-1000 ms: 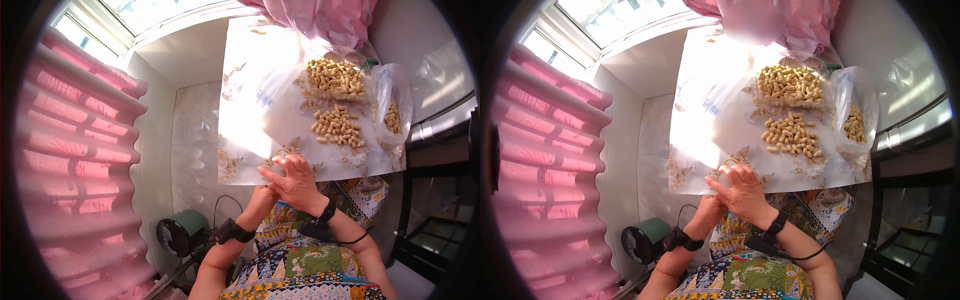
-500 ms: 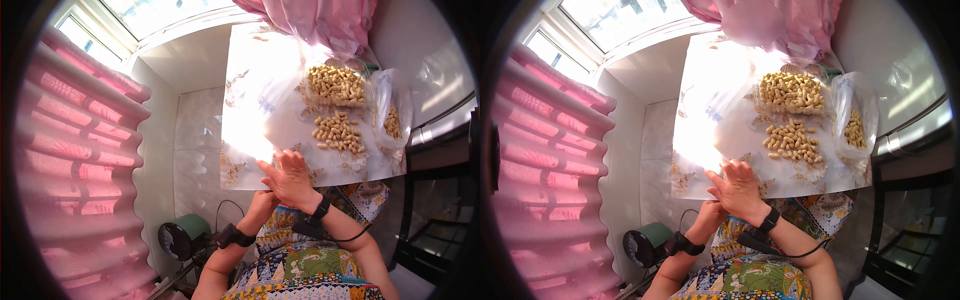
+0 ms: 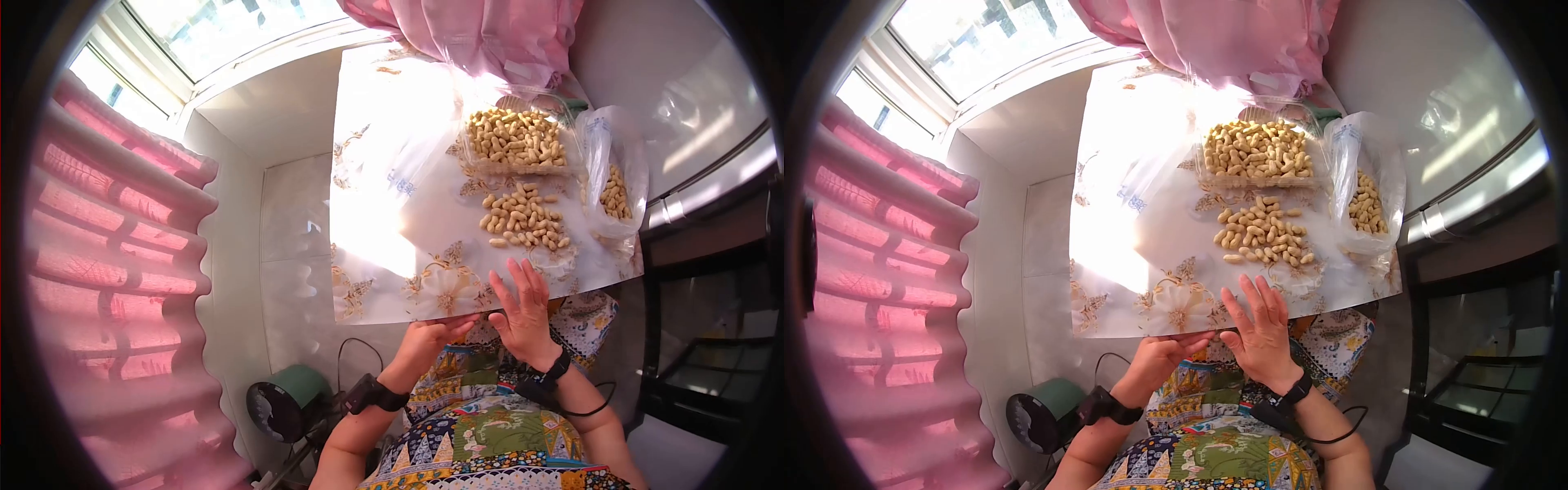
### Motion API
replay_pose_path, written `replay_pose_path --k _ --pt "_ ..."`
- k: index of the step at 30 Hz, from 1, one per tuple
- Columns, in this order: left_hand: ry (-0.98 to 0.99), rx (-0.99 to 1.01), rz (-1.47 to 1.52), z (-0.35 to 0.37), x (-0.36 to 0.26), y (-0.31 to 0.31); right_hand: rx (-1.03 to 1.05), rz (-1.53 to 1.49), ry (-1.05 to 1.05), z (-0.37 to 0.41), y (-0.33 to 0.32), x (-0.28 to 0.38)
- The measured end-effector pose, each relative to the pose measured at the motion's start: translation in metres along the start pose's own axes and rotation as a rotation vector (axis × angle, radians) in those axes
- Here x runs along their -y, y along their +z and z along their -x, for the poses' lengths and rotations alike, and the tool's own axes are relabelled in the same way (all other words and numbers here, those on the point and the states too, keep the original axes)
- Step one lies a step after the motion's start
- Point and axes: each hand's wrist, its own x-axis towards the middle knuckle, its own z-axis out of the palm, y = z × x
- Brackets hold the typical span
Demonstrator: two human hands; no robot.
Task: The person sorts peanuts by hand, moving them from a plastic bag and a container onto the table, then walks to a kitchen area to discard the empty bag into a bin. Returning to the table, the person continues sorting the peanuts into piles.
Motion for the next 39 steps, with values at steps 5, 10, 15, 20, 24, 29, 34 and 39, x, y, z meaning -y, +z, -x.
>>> replay_pose_path --k 5,10,15,20,24,29,34,39 --pt "-0.020 0.050 0.031 -0.007 -0.001 0.018 -0.042 -0.114 0.097 0.023 -0.002 -0.020" --pt "-0.048 0.032 0.024 -0.012 0.004 0.013 0.012 -0.179 -0.043 0.001 0.002 0.007" --pt "-0.035 -0.200 -0.134 -0.004 0.005 0.006 0.100 -0.336 -0.254 -0.011 0.022 0.042" --pt "0.015 0.055 0.119 0.002 0.021 -0.055 0.149 -0.608 -0.407 -0.002 0.037 0.059" --pt "-0.069 -0.096 -0.111 0.037 0.014 -0.053 0.154 -0.902 -0.414 -0.004 0.028 0.051" --pt "0.048 0.222 0.054 0.055 -0.031 -0.035 -0.130 -0.870 -0.195 -0.004 -0.006 0.025" --pt "0.506 0.111 -0.154 0.018 -0.103 0.031 -0.210 -0.784 -0.020 0.004 -0.020 0.008" --pt "0.716 0.075 -0.286 -0.043 -0.138 0.066 -0.179 -0.568 -0.124 -0.063 -0.043 0.006"
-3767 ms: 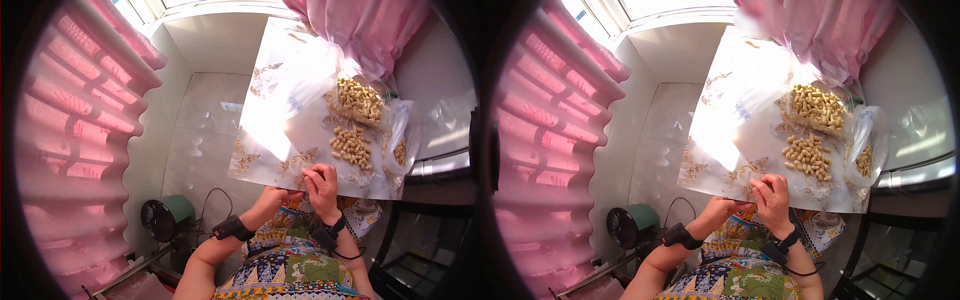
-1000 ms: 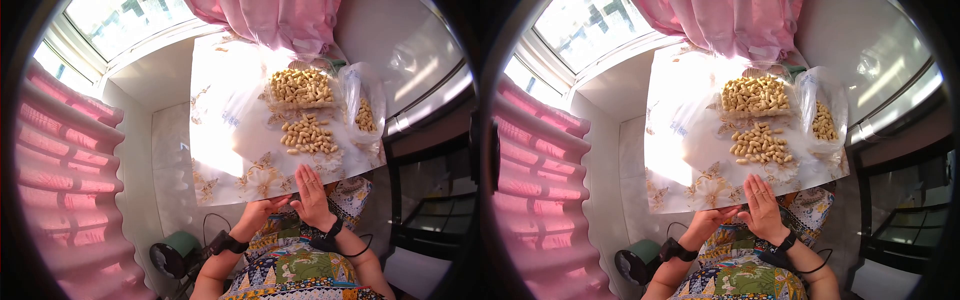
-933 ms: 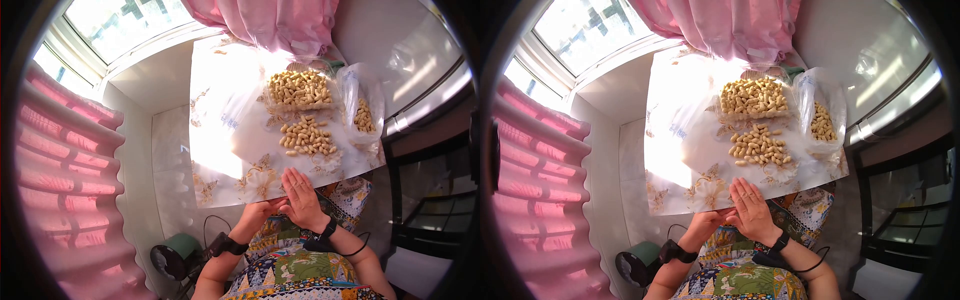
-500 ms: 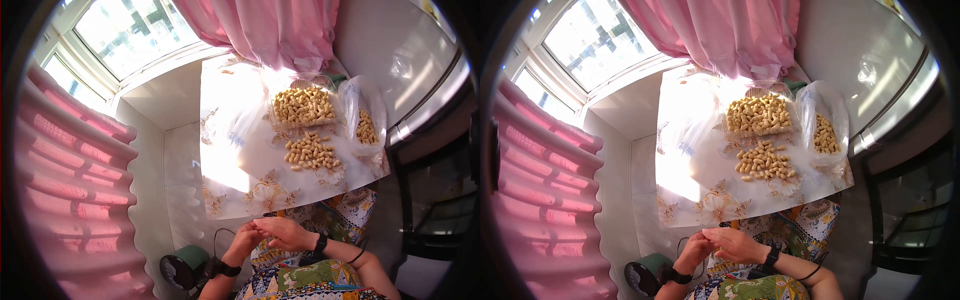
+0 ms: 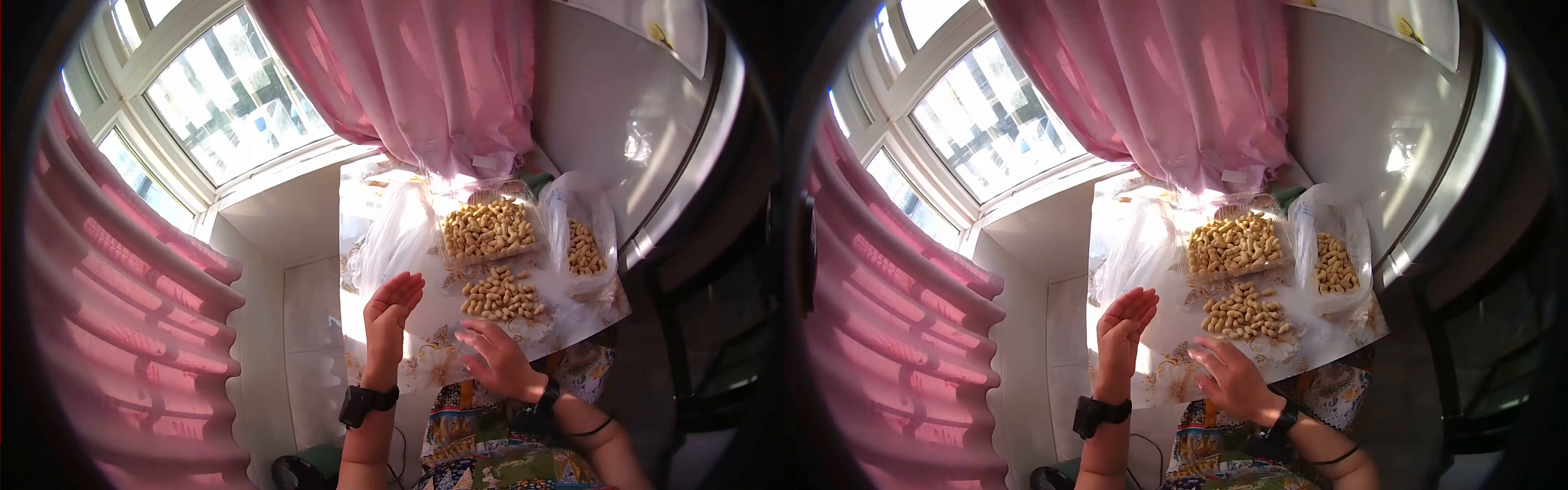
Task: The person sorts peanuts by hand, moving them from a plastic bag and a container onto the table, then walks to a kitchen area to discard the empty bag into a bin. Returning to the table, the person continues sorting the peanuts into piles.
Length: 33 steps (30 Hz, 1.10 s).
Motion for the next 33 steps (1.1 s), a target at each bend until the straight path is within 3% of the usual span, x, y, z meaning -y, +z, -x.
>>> replay_pose_path --k 3,5,8,11,13,20,27,30,33 --pt "0.052 0.012 -0.047 -0.018 0.002 0.001 -0.019 0.224 -0.102 -0.060 0.018 -0.024" --pt "0.098 -0.030 -0.137 -0.023 0.006 -0.006 0.094 0.499 -0.193 -0.097 0.027 -0.038" --pt "0.111 -0.050 -0.299 -0.031 0.006 -0.016 0.102 0.613 -0.232 -0.128 0.058 -0.073" --pt "0.094 -0.066 -0.539 -0.040 0.001 -0.015 0.213 0.552 -0.203 -0.128 0.065 -0.073" --pt "0.128 -0.003 -0.573 -0.062 0.022 -0.045 0.246 0.506 -0.197 -0.116 0.057 -0.061" --pt "0.356 -0.218 -0.989 -0.116 0.017 -0.081 0.347 0.364 -0.196 -0.064 0.051 -0.060" --pt "0.264 -0.021 -1.186 -0.091 0.022 -0.048 0.150 0.177 -0.209 -0.039 0.046 -0.050" --pt "0.493 0.057 -1.148 -0.062 0.013 -0.028 0.072 0.076 -0.184 -0.018 0.013 -0.038" --pt "0.522 -0.002 -1.123 -0.031 0.001 -0.018 -0.040 0.102 -0.080 0.002 -0.018 -0.041"
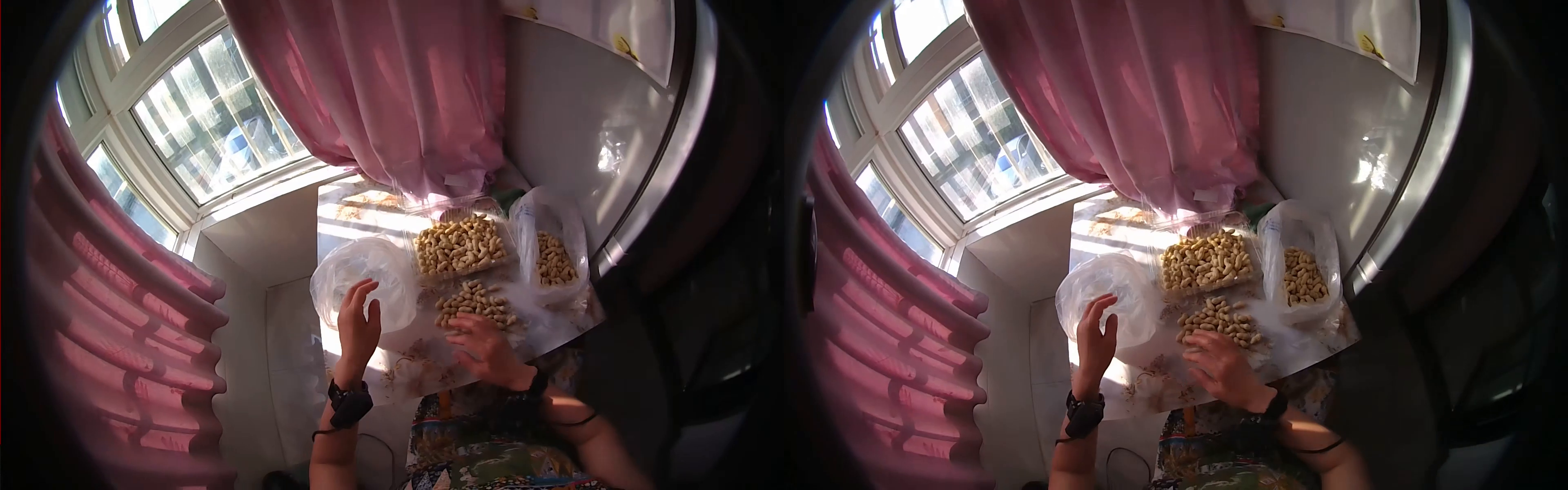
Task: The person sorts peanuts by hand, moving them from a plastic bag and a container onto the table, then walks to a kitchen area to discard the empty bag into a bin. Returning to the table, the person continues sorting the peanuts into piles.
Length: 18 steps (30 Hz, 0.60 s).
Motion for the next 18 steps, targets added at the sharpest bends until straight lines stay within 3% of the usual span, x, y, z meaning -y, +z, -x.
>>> replay_pose_path --k 1,4,6,9,11,12,15,16,18 --pt "0.035 -0.027 -0.064 0.007 0.005 0.001 0.015 -0.009 -0.007 0.007 -0.006 -0.006" --pt "0.033 0.135 -0.278 0.029 0.017 0.006 -0.113 0.038 0.138 0.027 -0.025 -0.023" --pt "-0.043 0.219 -0.311 0.039 0.018 0.007 -0.228 0.058 0.229 0.034 -0.031 -0.030" --pt "-0.015 0.245 -0.437 0.043 0.007 0.008 -0.263 0.085 0.227 0.034 -0.036 -0.030" --pt "-0.101 0.281 -0.497 0.042 -0.003 0.010 -0.270 0.088 0.240 0.035 -0.037 -0.033" --pt "-0.106 0.284 -0.495 0.043 -0.007 0.012 -0.279 0.071 0.245 0.035 -0.035 -0.039" --pt "0.090 -0.013 -0.424 0.037 -0.031 0.016 -0.313 -0.020 0.318 0.034 -0.032 -0.043" --pt "0.089 -0.009 -0.421 0.039 -0.039 0.021 -0.337 -0.096 0.385 0.033 -0.031 -0.043" --pt "0.178 0.045 -0.089 0.049 -0.051 0.033 -0.330 -0.088 0.401 0.033 -0.029 -0.044"
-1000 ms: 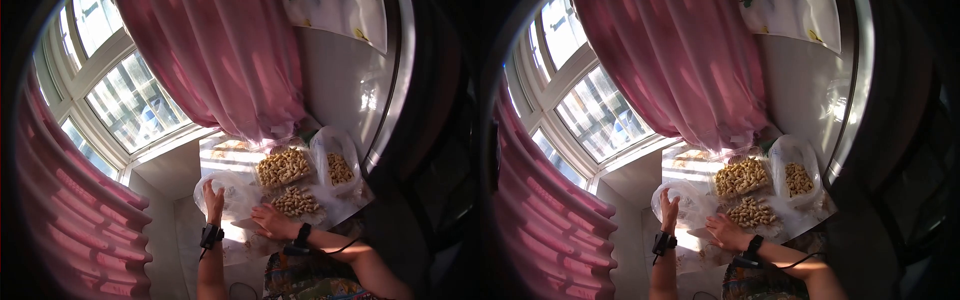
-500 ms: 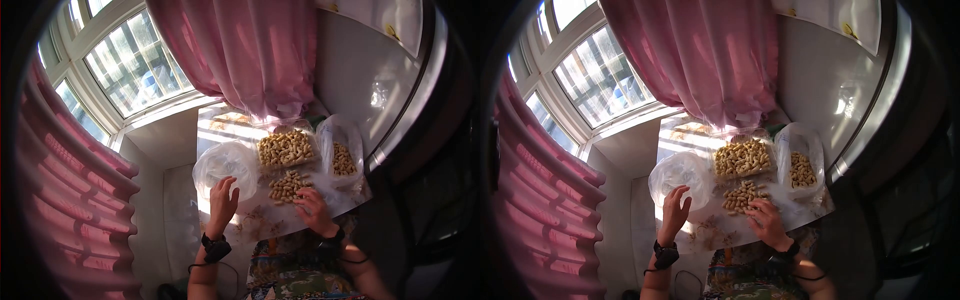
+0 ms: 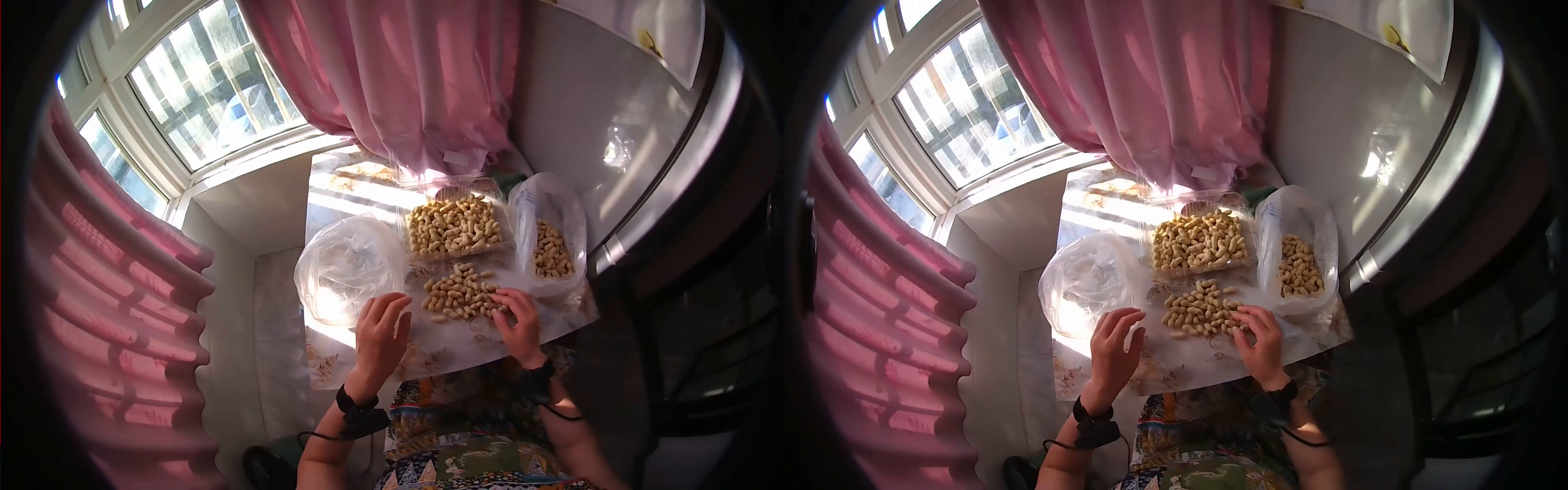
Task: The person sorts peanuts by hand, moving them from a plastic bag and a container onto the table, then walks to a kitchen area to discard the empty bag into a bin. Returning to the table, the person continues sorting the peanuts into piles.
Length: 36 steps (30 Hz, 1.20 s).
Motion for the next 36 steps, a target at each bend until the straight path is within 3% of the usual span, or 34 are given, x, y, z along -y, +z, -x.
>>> replay_pose_path --k 4,8,10,14,20,27,36 --pt "-0.014 0.116 0.156 0.015 -0.015 0.037 -0.011 0.106 -0.079 0.000 0.001 -0.011" --pt "-0.086 0.033 0.088 0.021 -0.013 0.060 -0.005 0.111 -0.099 0.002 -0.003 -0.014" --pt "-0.265 0.078 0.149 0.023 -0.011 0.066 -0.013 0.059 -0.065 0.002 -0.003 -0.015" --pt "-0.280 0.032 0.120 0.028 -0.004 0.074 0.005 0.044 -0.064 -0.005 0.001 0.000" --pt "-0.221 -0.047 0.076 0.026 -0.004 0.075 0.056 0.123 -0.338 -0.021 0.035 0.007" --pt "-0.212 -0.057 0.083 0.027 -0.010 0.070 -0.034 0.064 -0.205 -0.015 0.037 0.006" --pt "-0.270 -0.187 0.330 -0.031 -0.009 0.066 -0.101 0.115 -0.246 -0.013 0.036 0.002"
